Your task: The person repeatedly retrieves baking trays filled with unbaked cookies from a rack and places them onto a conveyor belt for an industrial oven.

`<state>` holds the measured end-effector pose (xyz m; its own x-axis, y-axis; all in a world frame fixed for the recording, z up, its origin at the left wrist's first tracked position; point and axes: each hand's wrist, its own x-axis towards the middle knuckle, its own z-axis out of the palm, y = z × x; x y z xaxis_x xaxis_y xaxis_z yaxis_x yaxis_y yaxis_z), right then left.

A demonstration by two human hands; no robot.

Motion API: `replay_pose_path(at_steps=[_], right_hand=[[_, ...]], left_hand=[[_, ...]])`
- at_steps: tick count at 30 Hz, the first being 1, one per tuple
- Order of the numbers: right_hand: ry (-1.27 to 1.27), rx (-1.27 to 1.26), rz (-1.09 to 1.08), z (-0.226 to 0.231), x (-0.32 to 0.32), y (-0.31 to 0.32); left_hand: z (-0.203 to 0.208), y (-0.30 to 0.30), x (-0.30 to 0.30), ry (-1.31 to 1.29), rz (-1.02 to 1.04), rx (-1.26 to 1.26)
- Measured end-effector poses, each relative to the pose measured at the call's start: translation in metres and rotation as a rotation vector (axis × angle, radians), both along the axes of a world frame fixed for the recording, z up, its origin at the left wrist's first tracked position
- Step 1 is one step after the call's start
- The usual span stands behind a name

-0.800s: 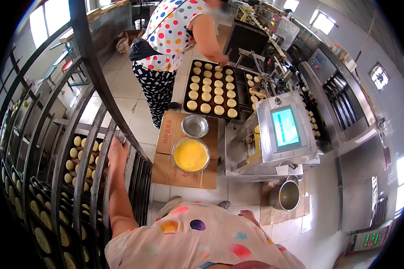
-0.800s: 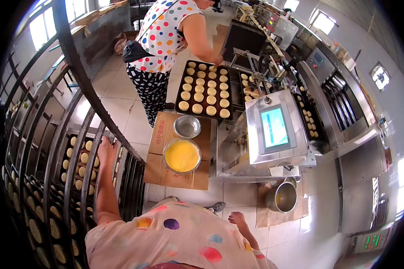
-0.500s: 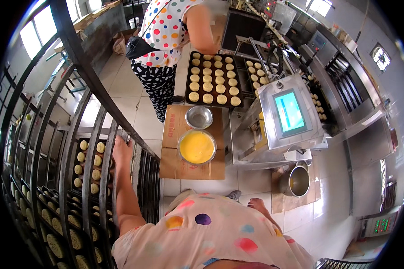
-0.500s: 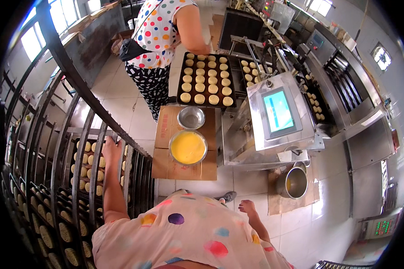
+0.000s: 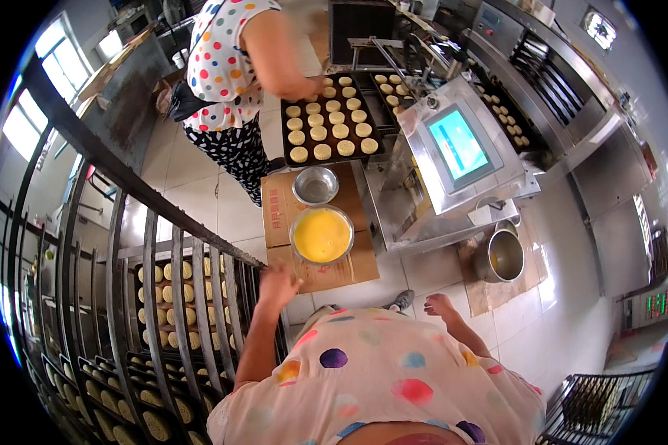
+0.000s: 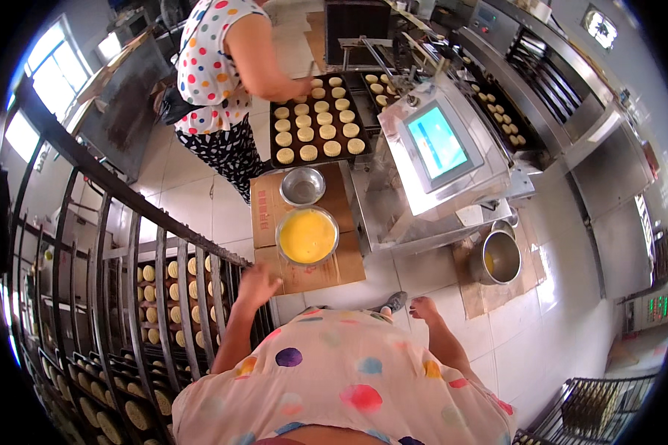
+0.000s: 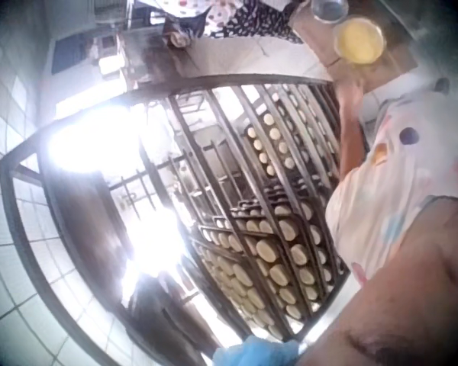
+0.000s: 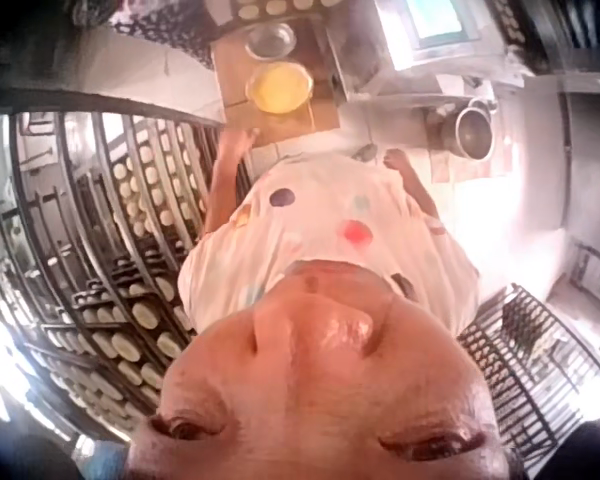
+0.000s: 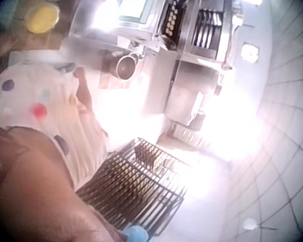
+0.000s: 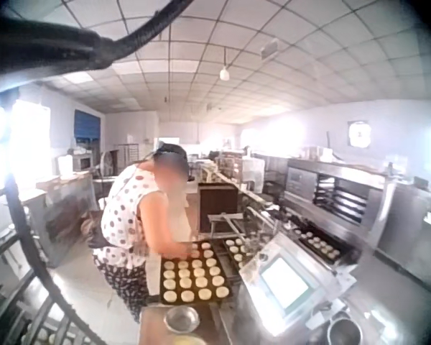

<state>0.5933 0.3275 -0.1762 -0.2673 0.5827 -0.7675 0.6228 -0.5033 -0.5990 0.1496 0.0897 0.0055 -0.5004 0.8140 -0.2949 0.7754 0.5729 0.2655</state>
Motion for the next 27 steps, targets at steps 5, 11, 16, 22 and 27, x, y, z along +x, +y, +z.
replay_pose_path(at_steps=[5,11,16,22,27], right_hand=[[0.019,-0.011,-0.116,0.013,0.002,-0.01],[0.005,-0.064,-0.255,0.021,0.044,-0.036],[-0.152,-0.147,-0.35,0.016,0.106,-0.062],[-0.13,-0.098,-0.374,0.009,0.162,-0.062],[0.034,0.009,-0.418,0.006,0.186,-0.023]], left_hand=[[-0.042,0.019,0.033,-0.318,-0.369,-0.112],[-0.051,0.042,0.062,-0.3,-0.593,0.022],[-0.039,0.061,0.088,-0.26,-0.63,-0.116],[-0.037,0.074,0.136,-0.254,-0.637,-0.047],[-0.032,0.102,0.189,-0.253,-0.711,-0.199]])
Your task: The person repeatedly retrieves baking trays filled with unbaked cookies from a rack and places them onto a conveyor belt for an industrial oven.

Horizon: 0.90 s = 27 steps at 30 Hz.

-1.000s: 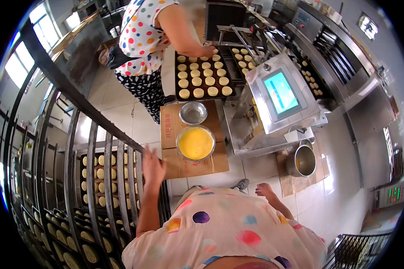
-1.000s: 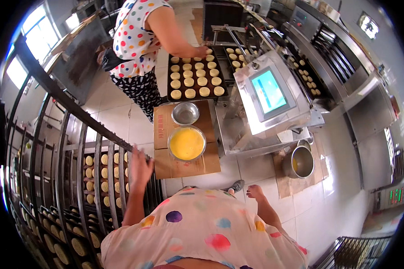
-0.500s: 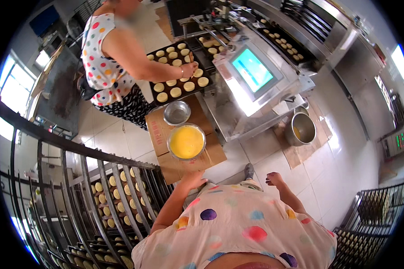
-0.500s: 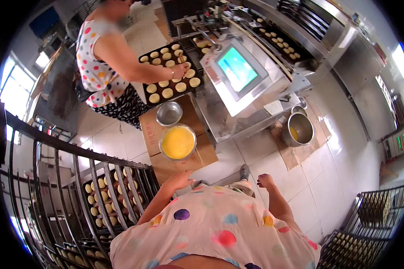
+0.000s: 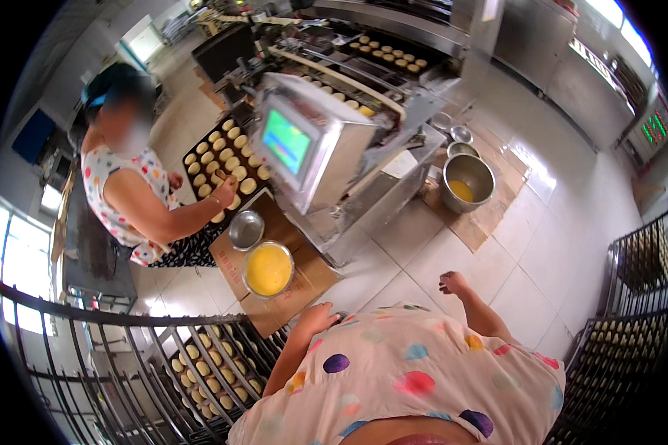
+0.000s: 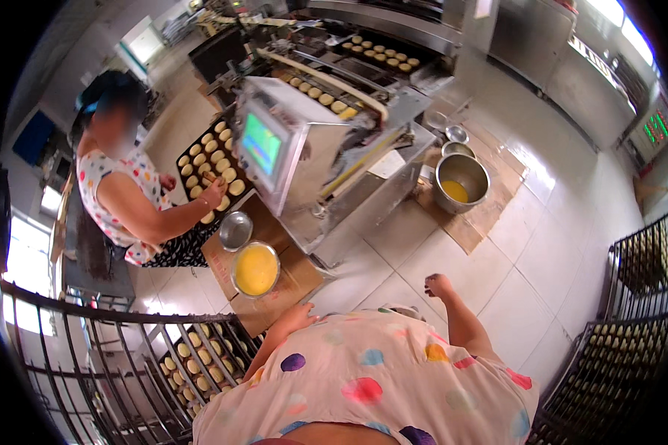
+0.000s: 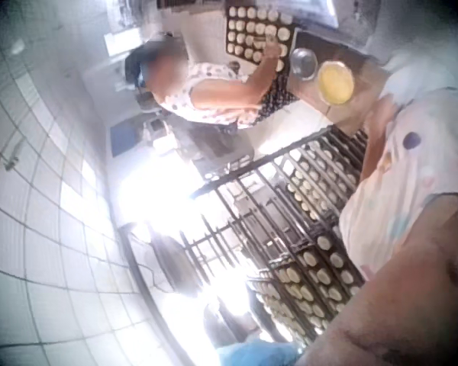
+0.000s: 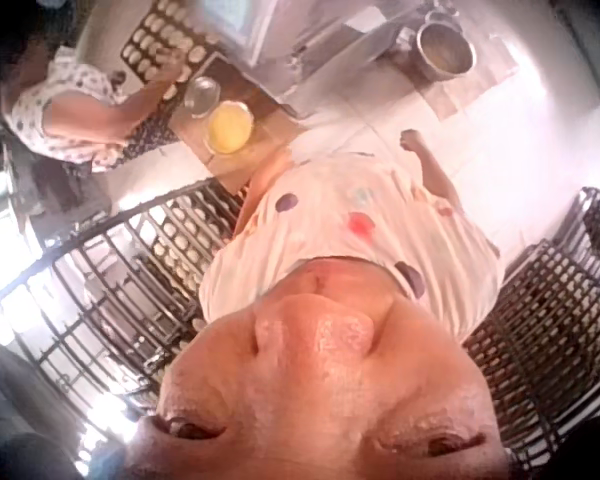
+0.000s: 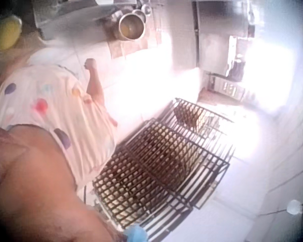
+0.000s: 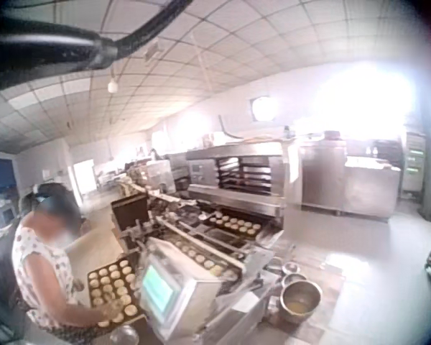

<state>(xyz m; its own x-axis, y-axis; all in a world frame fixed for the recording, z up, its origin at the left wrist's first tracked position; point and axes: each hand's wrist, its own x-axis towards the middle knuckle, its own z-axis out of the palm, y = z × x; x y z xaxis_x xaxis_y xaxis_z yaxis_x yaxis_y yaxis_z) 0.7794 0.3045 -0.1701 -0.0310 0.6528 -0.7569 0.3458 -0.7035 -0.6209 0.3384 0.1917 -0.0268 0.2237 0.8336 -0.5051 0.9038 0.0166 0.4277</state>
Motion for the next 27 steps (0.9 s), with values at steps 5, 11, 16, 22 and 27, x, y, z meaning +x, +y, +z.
replay_pose_path(at_steps=[5,11,16,22,27], right_hand=[[0.013,-0.034,-0.037,0.004,0.071,0.002],[-0.124,-0.132,-0.154,-0.001,0.203,-0.033],[-0.227,-0.162,-0.412,0.022,0.289,-0.075],[-0.084,-0.19,-0.822,0.009,0.304,-0.117],[0.023,-0.242,-0.987,0.025,0.293,-0.154]], left_hand=[[-0.02,0.037,0.078,-0.043,-0.048,0.013],[-0.051,0.093,0.164,-0.072,0.04,-0.081],[-0.095,0.136,0.189,-0.007,0.082,-0.126],[-0.097,0.245,0.235,0.175,-0.116,-0.374],[-0.11,0.327,0.344,0.082,-0.276,-0.265]])
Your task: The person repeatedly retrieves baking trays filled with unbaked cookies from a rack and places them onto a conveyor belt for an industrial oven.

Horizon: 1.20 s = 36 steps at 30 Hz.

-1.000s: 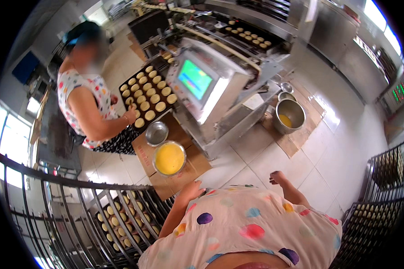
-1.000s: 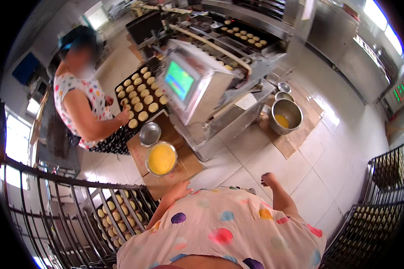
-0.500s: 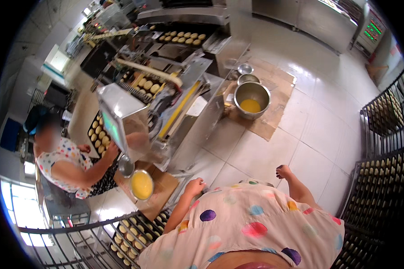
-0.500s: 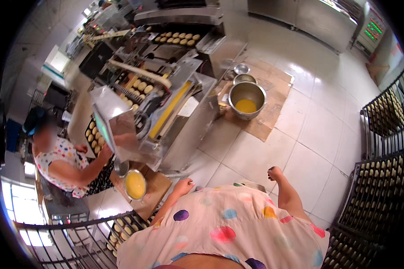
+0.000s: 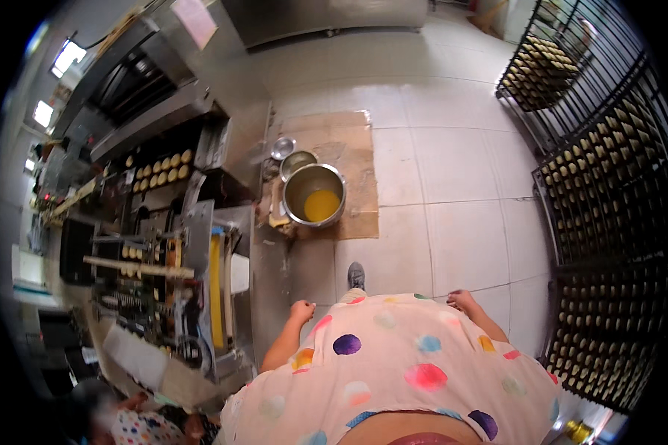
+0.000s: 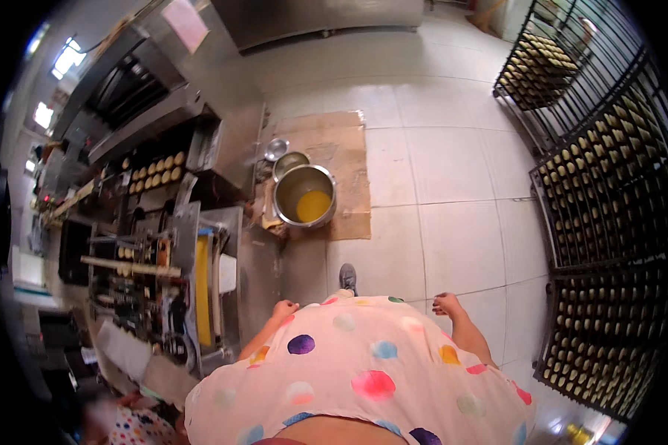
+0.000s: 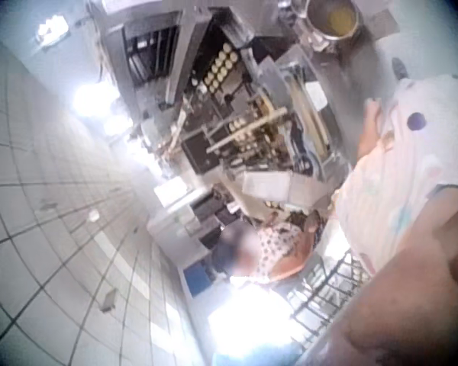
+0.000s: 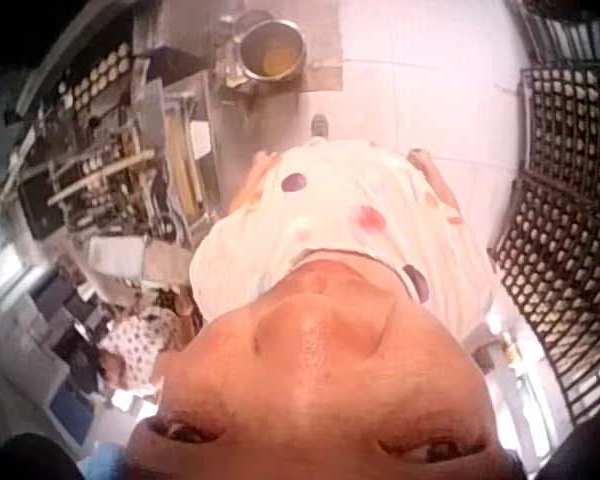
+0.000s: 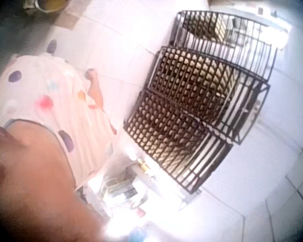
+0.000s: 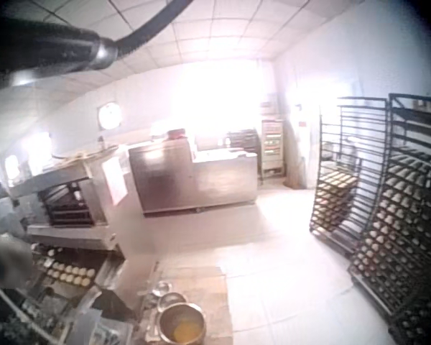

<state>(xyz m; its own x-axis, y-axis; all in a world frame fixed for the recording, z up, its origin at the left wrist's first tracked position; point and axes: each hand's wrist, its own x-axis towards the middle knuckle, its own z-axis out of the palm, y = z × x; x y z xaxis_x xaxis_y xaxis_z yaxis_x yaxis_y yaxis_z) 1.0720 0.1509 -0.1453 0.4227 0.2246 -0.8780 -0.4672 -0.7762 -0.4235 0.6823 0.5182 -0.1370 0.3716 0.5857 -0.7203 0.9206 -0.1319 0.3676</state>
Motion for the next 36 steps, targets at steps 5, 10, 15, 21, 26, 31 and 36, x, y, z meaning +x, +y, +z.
replay_pose_path(at_steps=[5,10,15,21,26,31,36], right_hand=[[-0.079,0.006,-0.154,0.009,0.041,-0.01],[-0.198,0.067,-0.335,0.009,0.087,0.026],[-0.205,0.123,-0.373,0.031,0.122,0.081],[-0.018,-0.225,-0.378,-0.004,0.223,0.038],[-0.122,-0.158,-0.431,-0.021,0.377,0.06],[-0.268,-0.103,-0.197,-0.035,0.53,0.145],[-0.232,0.301,-0.36,-0.017,0.629,0.292]], left_hand=[[-0.041,0.094,0.119,-0.151,-0.058,-0.031],[-0.051,0.166,0.225,-0.117,-0.389,0.066],[-0.029,0.199,0.351,0.011,-0.516,0.042],[-0.02,0.198,0.521,-0.183,-0.529,-0.012],[-0.009,0.213,0.615,-0.336,-0.272,-0.232],[-0.007,0.257,0.648,-0.177,-0.175,-0.296],[0.04,0.313,0.709,0.124,-0.273,-0.209]])
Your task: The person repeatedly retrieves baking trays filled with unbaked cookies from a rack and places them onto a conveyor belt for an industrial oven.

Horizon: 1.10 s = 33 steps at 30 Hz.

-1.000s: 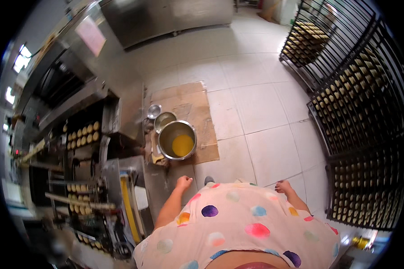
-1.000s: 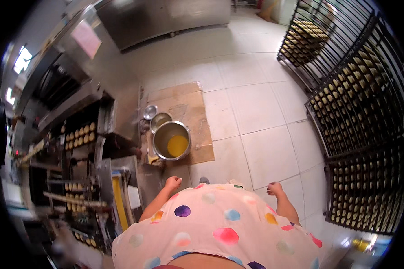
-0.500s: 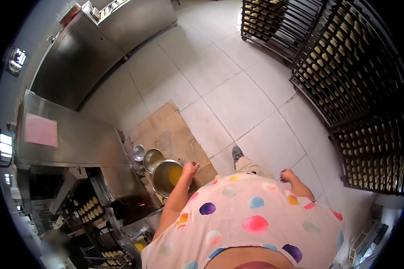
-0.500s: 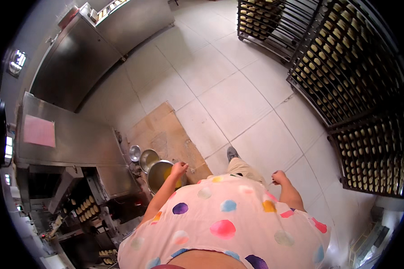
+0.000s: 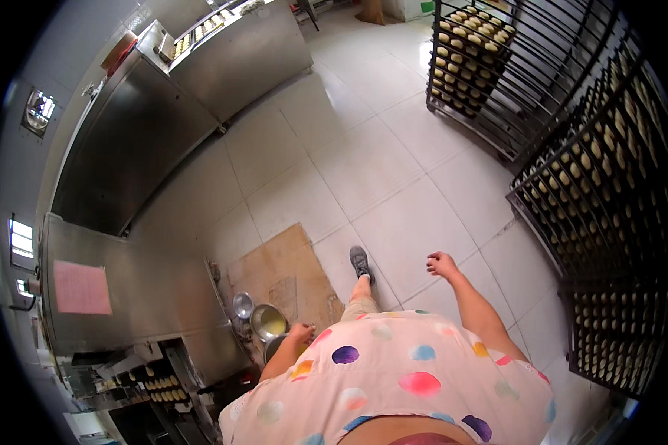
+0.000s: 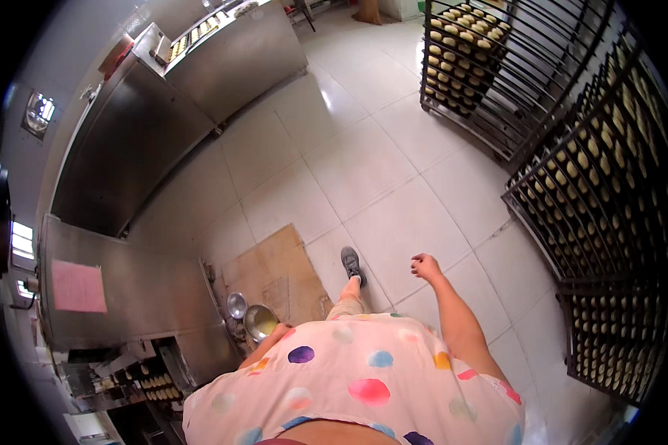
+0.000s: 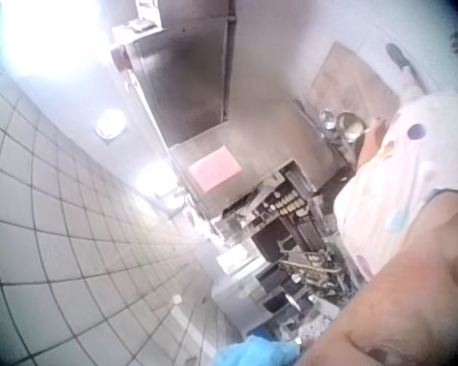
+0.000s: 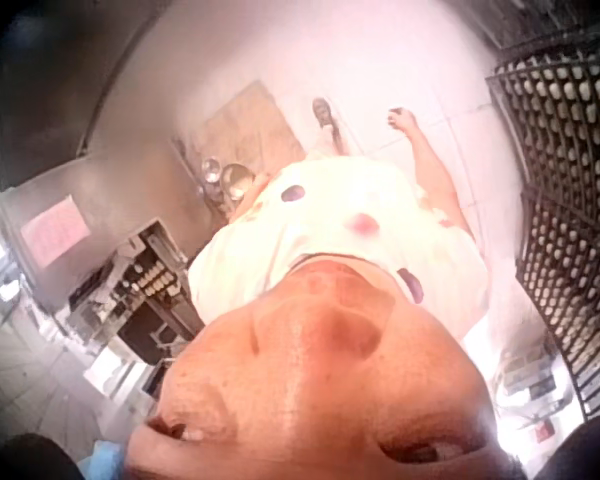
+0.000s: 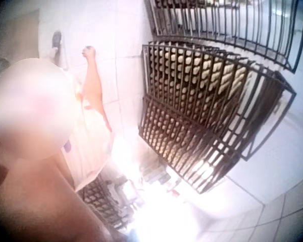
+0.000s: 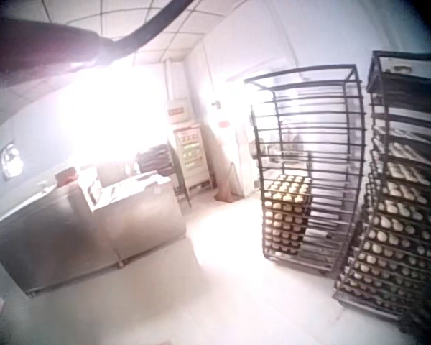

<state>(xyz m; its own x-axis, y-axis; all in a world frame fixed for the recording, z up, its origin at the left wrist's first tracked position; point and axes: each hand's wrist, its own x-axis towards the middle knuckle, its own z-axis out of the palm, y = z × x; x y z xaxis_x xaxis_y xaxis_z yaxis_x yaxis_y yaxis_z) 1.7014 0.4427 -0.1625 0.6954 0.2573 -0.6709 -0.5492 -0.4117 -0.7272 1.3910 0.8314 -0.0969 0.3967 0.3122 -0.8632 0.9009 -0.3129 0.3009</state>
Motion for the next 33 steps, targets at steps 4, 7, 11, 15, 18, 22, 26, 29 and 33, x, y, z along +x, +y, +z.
replay_pose_path(at_steps=[4,7,11,15,18,22,26,29,33], right_hand=[[0.083,0.05,0.1,0.015,0.044,0.052],[0.248,-0.15,0.06,-0.016,0.089,0.025],[0.164,-0.602,0.164,0.012,0.171,0.012],[0.031,-0.237,-0.452,0.019,0.235,0.053],[0.152,-0.16,-0.45,0.021,0.269,0.098],[0.351,-0.312,-0.002,0.006,0.332,0.149],[0.295,-0.262,-0.185,-0.011,0.442,0.191],[0.316,-0.198,-0.425,-0.023,0.534,0.231],[0.132,-0.312,-0.136,-0.017,0.678,0.277]], left_hand=[[-0.022,0.06,0.08,0.009,0.049,-0.001],[-0.038,0.113,0.188,-0.055,-0.085,0.032],[-0.07,0.173,0.33,-0.25,-0.346,0.106],[-0.047,0.204,0.484,-0.399,-0.479,0.028],[-0.013,0.21,0.598,-0.522,-0.571,0.044],[-0.006,0.231,0.712,-0.629,-0.499,-0.034],[-0.008,0.275,0.786,-0.562,-0.598,-0.089],[-0.008,0.335,0.817,-0.444,-0.594,-0.001],[-0.04,0.411,0.834,-0.356,-0.022,0.034]])
